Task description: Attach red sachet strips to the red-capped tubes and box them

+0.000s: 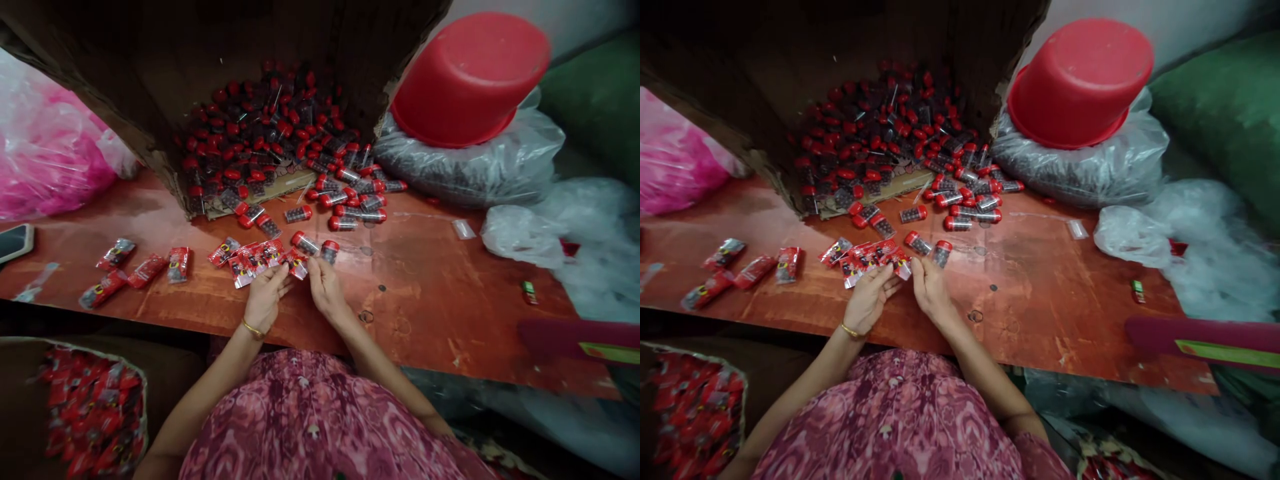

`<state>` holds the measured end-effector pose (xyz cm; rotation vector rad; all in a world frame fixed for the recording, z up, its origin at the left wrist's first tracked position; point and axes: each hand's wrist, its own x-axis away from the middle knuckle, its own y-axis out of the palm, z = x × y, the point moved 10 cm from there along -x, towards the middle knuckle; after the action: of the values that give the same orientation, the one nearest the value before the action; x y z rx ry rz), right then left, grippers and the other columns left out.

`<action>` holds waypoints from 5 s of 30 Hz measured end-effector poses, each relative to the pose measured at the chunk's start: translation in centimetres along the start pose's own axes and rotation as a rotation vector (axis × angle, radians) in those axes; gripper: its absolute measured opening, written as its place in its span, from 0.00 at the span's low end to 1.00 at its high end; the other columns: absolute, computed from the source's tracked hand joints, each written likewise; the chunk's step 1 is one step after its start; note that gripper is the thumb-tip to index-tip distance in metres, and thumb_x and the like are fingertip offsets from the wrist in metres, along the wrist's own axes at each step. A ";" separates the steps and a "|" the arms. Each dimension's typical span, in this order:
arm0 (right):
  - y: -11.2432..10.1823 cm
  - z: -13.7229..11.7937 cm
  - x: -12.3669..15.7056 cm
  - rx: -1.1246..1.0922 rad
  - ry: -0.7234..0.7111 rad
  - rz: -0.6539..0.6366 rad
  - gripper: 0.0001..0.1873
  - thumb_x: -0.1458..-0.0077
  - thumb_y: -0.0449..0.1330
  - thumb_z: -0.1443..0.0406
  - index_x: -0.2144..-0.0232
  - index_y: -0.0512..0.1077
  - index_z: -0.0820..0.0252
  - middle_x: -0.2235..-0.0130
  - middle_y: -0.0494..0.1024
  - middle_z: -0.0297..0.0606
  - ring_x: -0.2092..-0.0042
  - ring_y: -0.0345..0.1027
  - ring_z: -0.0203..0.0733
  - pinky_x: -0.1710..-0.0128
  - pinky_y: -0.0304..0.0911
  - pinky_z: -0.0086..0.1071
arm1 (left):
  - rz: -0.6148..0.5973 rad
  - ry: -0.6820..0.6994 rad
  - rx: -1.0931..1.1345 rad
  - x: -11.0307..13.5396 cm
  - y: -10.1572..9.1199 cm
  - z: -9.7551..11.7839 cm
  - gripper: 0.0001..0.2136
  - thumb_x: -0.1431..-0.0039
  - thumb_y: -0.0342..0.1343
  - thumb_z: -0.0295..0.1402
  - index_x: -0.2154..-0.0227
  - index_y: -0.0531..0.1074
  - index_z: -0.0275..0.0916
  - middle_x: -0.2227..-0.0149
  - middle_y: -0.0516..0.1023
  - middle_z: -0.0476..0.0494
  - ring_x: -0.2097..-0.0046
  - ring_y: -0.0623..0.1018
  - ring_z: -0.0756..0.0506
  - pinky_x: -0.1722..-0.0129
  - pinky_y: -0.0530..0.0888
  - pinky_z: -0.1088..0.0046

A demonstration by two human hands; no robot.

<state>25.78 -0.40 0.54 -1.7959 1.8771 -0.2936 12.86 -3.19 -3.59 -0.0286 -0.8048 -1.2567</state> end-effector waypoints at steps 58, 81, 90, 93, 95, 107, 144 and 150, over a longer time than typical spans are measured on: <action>0.1 0.0 4.2 -0.547 0.242 0.093 0.15 0.41 0.48 0.55 0.65 0.67 0.59 0.84 0.64 0.24 0.85 0.57 0.29 0.84 0.56 0.23 | 0.023 0.197 0.321 1.3 0.8 0.4 0.18 0.68 0.70 0.38 0.77 0.69 0.35 0.79 0.73 0.55 0.78 0.70 0.57 0.77 0.65 0.82; 0.6 -1.5 3.8 -0.298 0.121 -0.009 0.12 0.43 0.51 0.58 0.62 0.68 0.57 0.71 0.74 0.34 0.73 0.68 0.34 0.73 0.63 0.28 | -0.155 0.146 0.008 0.4 1.6 -1.0 0.18 0.54 0.60 0.48 0.78 0.69 0.36 0.84 0.67 0.53 0.83 0.64 0.55 0.85 0.61 0.79; 2.1 -1.6 3.0 -0.531 0.206 -0.067 0.14 0.43 0.52 0.54 0.64 0.65 0.57 0.80 0.65 0.24 0.83 0.57 0.28 0.83 0.55 0.24 | -0.165 0.220 0.015 0.8 1.6 1.3 0.18 0.56 0.61 0.48 0.81 0.68 0.36 0.84 0.67 0.53 0.83 0.65 0.55 0.85 0.62 0.79; 2.7 -1.4 2.9 -0.618 0.260 -0.098 0.15 0.44 0.52 0.52 0.66 0.62 0.57 0.82 0.64 0.22 0.85 0.55 0.27 0.85 0.53 0.23 | -0.143 0.206 -0.008 0.8 1.7 1.2 0.19 0.57 0.61 0.49 0.82 0.66 0.36 0.85 0.65 0.54 0.86 0.63 0.56 0.87 0.60 0.79; 3.5 -1.1 2.7 -0.700 0.323 -0.135 0.17 0.46 0.53 0.50 0.69 0.60 0.56 0.83 0.63 0.21 0.86 0.55 0.27 0.86 0.53 0.23 | -0.147 0.173 -0.021 0.8 1.8 0.7 0.20 0.58 0.61 0.49 0.83 0.65 0.36 0.87 0.63 0.55 0.88 0.62 0.56 0.89 0.57 0.80; 1.2 -3.1 0.9 -0.101 -0.106 -0.097 0.15 0.45 0.55 0.53 0.61 0.64 0.57 0.67 0.73 0.37 0.68 0.68 0.38 0.68 0.64 0.34 | -0.010 0.344 -0.280 0.7 -1.5 2.4 0.13 0.55 0.61 0.42 0.80 0.72 0.35 0.81 0.70 0.50 0.77 0.67 0.53 0.78 0.64 0.78; 6.6 -5.7 -1.3 0.194 -0.207 -0.171 0.19 0.44 0.53 0.51 0.72 0.71 0.60 0.72 0.75 0.39 0.69 0.66 0.39 0.67 0.59 0.31 | 0.230 0.045 0.162 1.1 -11.8 3.9 0.18 0.42 0.49 0.44 0.72 0.73 0.33 0.75 0.79 0.42 0.70 0.79 0.47 0.62 0.74 0.71; 1.6 0.6 -4.0 0.666 -0.175 -0.081 0.17 0.41 0.50 0.63 0.54 0.70 0.65 0.55 0.74 0.51 0.56 0.64 0.50 0.56 0.58 0.41 | 0.329 -0.070 0.360 -0.3 -14.5 6.0 0.34 0.40 0.31 0.54 0.55 0.68 0.26 0.74 0.78 0.37 0.70 0.79 0.45 0.69 0.75 0.70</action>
<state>24.62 3.73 0.13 -1.3815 1.3630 -0.6763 -2.63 -5.38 -5.15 0.0831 -1.0319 -0.7930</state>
